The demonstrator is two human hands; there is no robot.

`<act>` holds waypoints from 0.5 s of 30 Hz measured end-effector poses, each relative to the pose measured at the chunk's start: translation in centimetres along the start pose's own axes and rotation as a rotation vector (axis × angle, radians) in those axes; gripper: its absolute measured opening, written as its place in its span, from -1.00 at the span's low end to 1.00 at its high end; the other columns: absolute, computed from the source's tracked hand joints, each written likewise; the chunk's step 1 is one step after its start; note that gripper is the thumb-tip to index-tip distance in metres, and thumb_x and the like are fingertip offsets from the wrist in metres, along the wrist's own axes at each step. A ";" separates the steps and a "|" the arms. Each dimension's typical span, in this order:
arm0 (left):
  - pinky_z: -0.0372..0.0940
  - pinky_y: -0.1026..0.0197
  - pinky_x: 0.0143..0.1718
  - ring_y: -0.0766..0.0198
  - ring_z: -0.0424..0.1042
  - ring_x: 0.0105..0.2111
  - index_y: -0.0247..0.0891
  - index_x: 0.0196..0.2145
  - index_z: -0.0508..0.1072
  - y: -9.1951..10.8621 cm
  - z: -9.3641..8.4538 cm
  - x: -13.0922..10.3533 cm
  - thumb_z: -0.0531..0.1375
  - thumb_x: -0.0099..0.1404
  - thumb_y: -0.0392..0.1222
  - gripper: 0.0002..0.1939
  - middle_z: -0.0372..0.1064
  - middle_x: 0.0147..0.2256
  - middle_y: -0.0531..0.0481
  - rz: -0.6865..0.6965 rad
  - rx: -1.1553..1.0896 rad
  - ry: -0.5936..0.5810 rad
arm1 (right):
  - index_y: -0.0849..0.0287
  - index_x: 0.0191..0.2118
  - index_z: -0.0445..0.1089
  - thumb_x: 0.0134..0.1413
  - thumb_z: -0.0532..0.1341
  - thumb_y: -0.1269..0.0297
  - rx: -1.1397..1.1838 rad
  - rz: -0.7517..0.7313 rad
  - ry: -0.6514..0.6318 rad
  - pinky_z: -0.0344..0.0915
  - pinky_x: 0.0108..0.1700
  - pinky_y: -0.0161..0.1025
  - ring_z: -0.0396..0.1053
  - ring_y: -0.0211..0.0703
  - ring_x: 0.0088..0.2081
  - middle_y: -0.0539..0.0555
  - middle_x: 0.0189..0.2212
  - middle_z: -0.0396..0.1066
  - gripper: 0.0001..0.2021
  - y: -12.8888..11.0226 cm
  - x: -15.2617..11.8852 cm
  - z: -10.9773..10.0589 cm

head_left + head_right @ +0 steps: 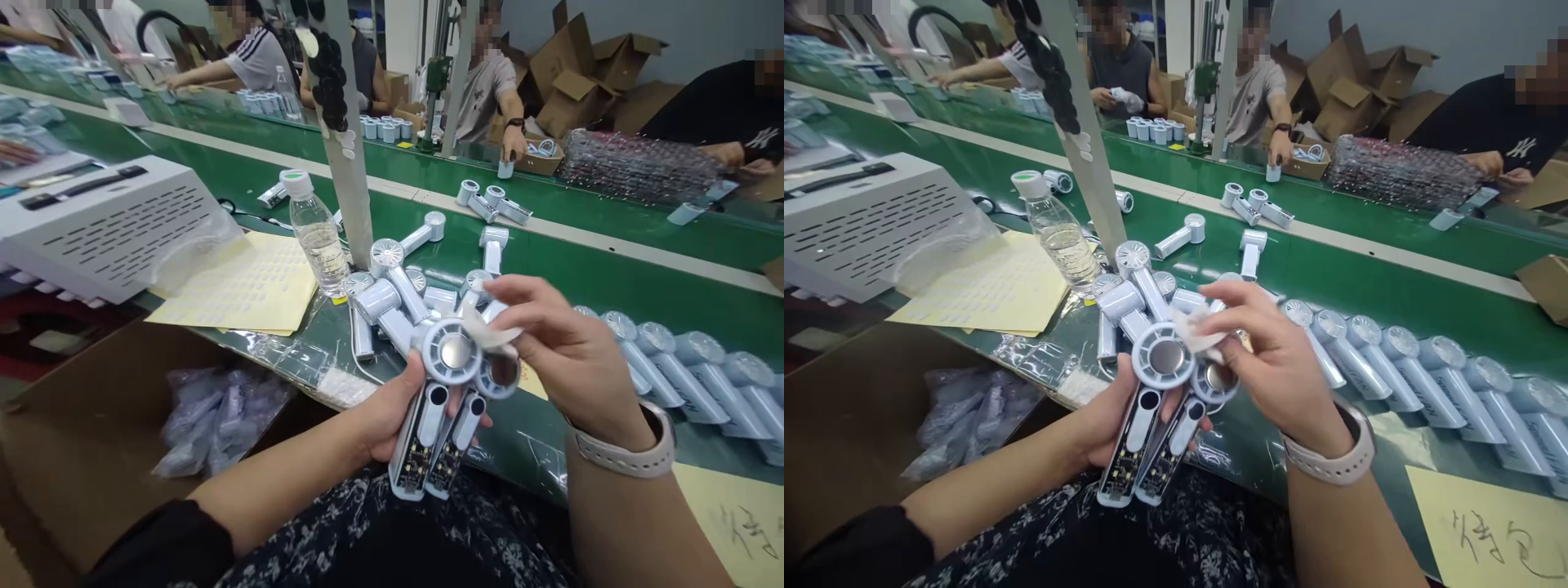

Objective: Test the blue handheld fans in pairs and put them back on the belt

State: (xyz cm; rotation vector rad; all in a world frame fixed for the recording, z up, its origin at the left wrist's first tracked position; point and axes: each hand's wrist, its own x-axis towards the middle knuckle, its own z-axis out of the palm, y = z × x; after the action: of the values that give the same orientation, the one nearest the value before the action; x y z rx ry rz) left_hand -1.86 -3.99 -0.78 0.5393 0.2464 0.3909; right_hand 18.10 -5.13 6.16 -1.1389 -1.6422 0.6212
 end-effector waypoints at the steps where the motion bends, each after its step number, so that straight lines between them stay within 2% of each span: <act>1: 0.43 0.27 -0.28 0.19 0.55 -0.31 -0.33 -0.47 0.44 -0.1 0.1 0.1 0.18 -0.02 0.52 -0.27 0.55 -0.30 -0.21 -0.046 0.008 -0.033 | -0.02 -0.22 0.56 0.22 0.25 0.19 0.077 0.037 -0.137 0.37 0.09 0.00 0.35 0.06 0.16 0.09 0.10 0.42 -0.88 -0.5 0.2 -0.2; 2: 0.43 0.28 -0.32 0.19 0.55 -0.32 -0.34 -0.47 0.44 -0.2 0.2 0.2 0.18 -0.03 0.52 -0.27 0.54 -0.32 -0.20 -0.079 0.013 -0.062 | -0.04 -0.13 0.55 0.19 0.28 0.13 0.159 0.092 -0.251 0.38 0.08 -0.01 0.36 0.06 0.16 0.10 0.12 0.42 -0.82 -0.8 0.5 -0.4; 4: 0.41 0.29 -0.39 0.17 0.55 -0.32 -0.35 -0.47 0.45 -0.4 0.3 0.3 0.18 -0.02 0.51 -0.27 0.53 -0.35 -0.19 -0.112 0.027 -0.100 | -0.05 0.10 0.44 0.06 0.35 0.03 0.317 0.226 -0.418 0.43 0.02 -0.03 0.39 0.09 0.14 0.13 0.13 0.42 -0.54 -0.8 1.2 -0.8; 6: 0.41 0.28 -0.41 0.14 0.55 -0.32 -0.35 -0.46 0.46 -0.6 0.2 0.4 0.20 -0.01 0.49 -0.28 0.52 -0.34 -0.19 -0.126 0.055 -0.115 | -0.03 0.19 0.37 -0.08 0.43 0.09 0.351 0.317 -0.561 0.45 -0.05 -0.06 0.42 0.11 0.11 0.14 0.11 0.45 -0.35 -0.4 1.8 -1.1; 9: 0.41 0.25 -0.39 0.14 0.55 -0.32 -0.37 -0.45 0.49 -0.6 0.0 0.3 0.23 0.03 0.44 -0.32 0.53 -0.32 -0.20 -0.126 0.093 -0.107 | 0.00 0.07 0.49 -0.14 0.44 0.28 0.219 0.288 -0.719 0.42 -0.02 -0.11 0.45 0.09 0.06 0.09 0.06 0.49 -0.45 0.0 2.4 -1.2; 12: 0.41 0.25 -0.36 0.18 0.54 -0.36 -0.37 -0.45 0.50 -0.4 -0.1 0.2 0.19 0.11 0.41 -0.34 0.52 -0.40 -0.16 -0.097 0.092 -0.048 | 0.00 -0.02 0.52 -0.09 0.39 0.33 0.193 0.252 -0.694 0.43 -0.13 -0.22 0.50 -0.03 -0.11 0.02 -0.07 0.51 -0.57 0.0 2.5 -0.3; 15: 0.42 0.26 -0.38 0.19 0.54 -0.39 -0.37 -0.47 0.48 -0.4 -0.2 0.0 0.13 0.16 0.42 -0.32 0.50 -0.45 -0.15 -0.099 0.080 -0.005 | 0.03 -0.11 0.52 -0.01 0.36 0.28 0.170 0.234 -0.626 0.40 -0.22 -0.28 0.47 -0.12 -0.22 0.00 -0.17 0.50 -0.72 -0.4 2.2 0.9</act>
State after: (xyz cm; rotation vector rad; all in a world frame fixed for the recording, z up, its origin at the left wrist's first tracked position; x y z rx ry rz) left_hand -1.83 -4.22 -1.17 0.6039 0.2836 0.2846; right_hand 16.96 -3.22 7.11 -1.0785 -1.9311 1.3462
